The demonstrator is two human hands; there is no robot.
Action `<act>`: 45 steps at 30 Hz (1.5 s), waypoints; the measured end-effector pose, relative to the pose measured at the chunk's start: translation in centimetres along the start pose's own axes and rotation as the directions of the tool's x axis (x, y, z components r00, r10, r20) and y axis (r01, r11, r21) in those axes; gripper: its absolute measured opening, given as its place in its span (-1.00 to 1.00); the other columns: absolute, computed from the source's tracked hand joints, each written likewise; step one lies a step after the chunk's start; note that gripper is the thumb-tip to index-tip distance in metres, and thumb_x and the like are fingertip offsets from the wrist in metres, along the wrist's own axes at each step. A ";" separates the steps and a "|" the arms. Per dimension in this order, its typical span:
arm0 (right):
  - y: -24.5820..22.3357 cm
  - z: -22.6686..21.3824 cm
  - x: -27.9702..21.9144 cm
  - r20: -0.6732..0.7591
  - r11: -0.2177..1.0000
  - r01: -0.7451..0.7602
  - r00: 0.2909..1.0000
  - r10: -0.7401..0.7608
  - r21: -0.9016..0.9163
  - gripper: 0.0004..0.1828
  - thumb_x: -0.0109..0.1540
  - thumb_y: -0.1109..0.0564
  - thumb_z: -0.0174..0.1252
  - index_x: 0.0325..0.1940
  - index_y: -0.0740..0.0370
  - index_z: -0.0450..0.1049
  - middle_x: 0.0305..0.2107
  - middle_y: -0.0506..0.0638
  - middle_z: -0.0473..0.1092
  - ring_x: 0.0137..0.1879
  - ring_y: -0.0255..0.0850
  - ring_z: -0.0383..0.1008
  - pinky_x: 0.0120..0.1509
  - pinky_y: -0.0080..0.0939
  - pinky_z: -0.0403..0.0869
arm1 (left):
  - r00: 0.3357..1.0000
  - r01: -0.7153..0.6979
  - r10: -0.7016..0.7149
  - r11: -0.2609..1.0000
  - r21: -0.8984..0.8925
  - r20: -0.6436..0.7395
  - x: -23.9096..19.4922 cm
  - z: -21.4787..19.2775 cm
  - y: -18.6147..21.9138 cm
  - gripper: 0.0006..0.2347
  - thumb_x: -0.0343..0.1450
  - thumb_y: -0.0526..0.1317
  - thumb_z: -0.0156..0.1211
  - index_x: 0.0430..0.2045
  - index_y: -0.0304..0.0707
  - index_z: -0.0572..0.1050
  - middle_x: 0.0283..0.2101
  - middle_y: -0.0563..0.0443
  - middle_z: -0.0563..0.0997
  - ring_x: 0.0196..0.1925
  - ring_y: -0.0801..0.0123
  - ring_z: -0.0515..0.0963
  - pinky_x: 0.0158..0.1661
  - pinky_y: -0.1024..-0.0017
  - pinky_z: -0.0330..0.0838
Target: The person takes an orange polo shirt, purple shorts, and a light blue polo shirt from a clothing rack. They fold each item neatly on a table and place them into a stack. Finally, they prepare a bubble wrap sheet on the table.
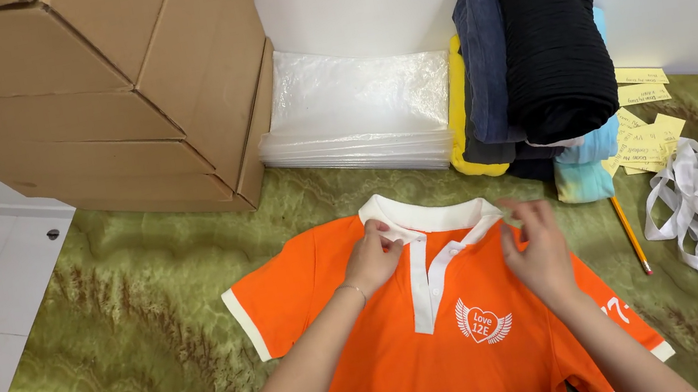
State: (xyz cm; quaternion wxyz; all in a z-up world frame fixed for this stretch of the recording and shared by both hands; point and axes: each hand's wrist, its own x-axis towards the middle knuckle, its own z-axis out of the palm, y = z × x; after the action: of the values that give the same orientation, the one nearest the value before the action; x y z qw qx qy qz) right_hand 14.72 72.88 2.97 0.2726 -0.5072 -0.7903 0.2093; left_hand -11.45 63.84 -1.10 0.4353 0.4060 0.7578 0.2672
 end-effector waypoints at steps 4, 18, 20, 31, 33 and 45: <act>-0.7 2.2 0.0 0.322 0.993 0.084 0.945 -0.053 -0.084 -0.57 0.21 0.12 0.22 0.18 -0.15 0.59 -0.33 -0.01 0.55 -0.17 0.01 0.66 -0.10 0.05 0.61 | 0.998 -0.060 0.063 0.949 0.309 0.000 -1.8 -1.3 3.8 -0.59 0.55 -0.16 -0.02 0.33 -0.05 0.13 -0.02 -0.18 0.67 0.15 -0.08 0.65 0.13 0.04 0.53; -1.2 9.0 0.9 0.402 0.979 -0.158 0.894 0.197 -0.129 -0.54 0.26 0.00 0.23 0.27 -0.12 0.45 -0.46 -0.01 0.60 -0.12 0.03 0.66 0.05 0.07 0.59 | 0.956 -0.257 0.292 0.858 0.445 -0.010 -0.7 1.4 2.9 -0.82 0.56 -0.17 -0.09 0.03 0.03 0.31 -0.19 -0.18 0.70 -0.08 -0.13 0.73 -0.05 0.03 0.58; -1.4 9.1 0.9 0.384 0.977 -0.190 0.899 0.213 -0.097 -0.38 0.27 -0.02 0.25 0.41 -0.10 0.31 -0.45 0.01 0.56 -0.14 0.04 0.65 0.04 0.08 0.58 | 0.957 -0.275 0.286 0.862 0.426 0.040 -0.4 2.3 1.9 -0.75 0.55 -0.22 -0.09 0.14 0.01 0.24 -0.11 -0.21 0.67 -0.01 -0.13 0.70 -0.01 0.01 0.57; 3.2 1.6 -12.4 0.215 0.709 -0.462 0.884 0.414 0.534 -0.27 0.25 0.24 0.25 0.53 0.11 0.29 -0.29 0.09 0.55 -0.15 -0.20 0.59 0.04 -0.26 0.51 | 0.951 -0.309 0.307 0.944 0.117 0.037 -7.3 0.8 -4.6 -0.53 0.45 -0.29 0.00 0.33 0.00 0.31 0.22 0.00 0.53 0.12 0.26 0.61 0.04 0.19 0.49; 6.2 -0.9 -18.1 0.202 0.589 -0.627 0.753 0.626 0.510 -0.75 0.35 0.15 0.23 0.09 0.22 0.61 -0.31 0.14 0.60 -0.20 -0.11 0.65 -0.37 -0.23 0.37 | 0.954 -0.242 0.254 0.966 0.089 -0.158 -11.1 -0.9 -7.3 -0.81 0.46 -0.19 0.08 -0.11 0.07 0.59 -0.04 0.22 0.71 -0.05 0.43 0.70 -0.07 0.43 0.54; 5.6 -6.3 -38.6 0.045 0.593 -0.794 0.593 0.804 -0.129 -0.77 0.17 -0.11 0.37 -0.33 0.05 0.70 -0.53 -0.13 0.64 -0.31 -0.26 0.59 -0.03 -0.23 0.44 | 0.902 0.300 -0.207 0.932 0.205 -0.380 -29.8 -4.9 -27.3 -0.77 0.41 0.08 0.20 -0.40 0.05 0.70 -0.40 0.13 0.72 -0.25 0.21 0.69 -0.11 0.20 0.49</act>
State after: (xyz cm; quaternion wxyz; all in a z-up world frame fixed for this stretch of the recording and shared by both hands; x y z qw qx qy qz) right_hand 35.62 40.11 -4.08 0.0861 -0.8090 -0.5004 0.2961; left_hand -17.48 23.94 -6.25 0.2673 0.3020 0.8982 0.1752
